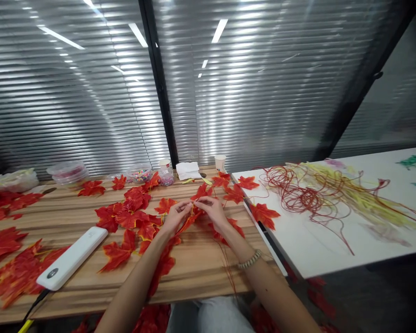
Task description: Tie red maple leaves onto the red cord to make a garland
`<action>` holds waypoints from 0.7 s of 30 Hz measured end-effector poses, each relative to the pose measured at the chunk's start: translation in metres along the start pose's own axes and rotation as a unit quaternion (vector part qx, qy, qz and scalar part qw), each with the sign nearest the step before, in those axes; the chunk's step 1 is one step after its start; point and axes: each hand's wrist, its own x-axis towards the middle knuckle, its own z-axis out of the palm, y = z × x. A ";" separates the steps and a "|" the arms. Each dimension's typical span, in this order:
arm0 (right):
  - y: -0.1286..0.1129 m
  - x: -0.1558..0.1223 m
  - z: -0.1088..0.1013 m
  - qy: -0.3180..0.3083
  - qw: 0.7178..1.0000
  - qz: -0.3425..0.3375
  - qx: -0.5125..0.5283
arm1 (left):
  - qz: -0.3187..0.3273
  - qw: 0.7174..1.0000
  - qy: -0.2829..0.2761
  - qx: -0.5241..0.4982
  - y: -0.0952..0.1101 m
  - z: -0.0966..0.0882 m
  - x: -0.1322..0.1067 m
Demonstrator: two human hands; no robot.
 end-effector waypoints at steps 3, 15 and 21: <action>0.000 0.000 0.000 -0.027 1.000 -0.003 0.005 | 0.007 1.000 0.016 0.014 0.001 0.000 -0.001; 0.000 -0.001 0.002 -0.020 0.998 0.025 0.059 | 0.013 1.000 0.014 0.005 0.001 -0.001 0.002; -0.010 -0.006 -0.001 -0.143 0.977 0.148 0.058 | 0.012 0.989 0.109 -0.094 0.005 -0.021 0.014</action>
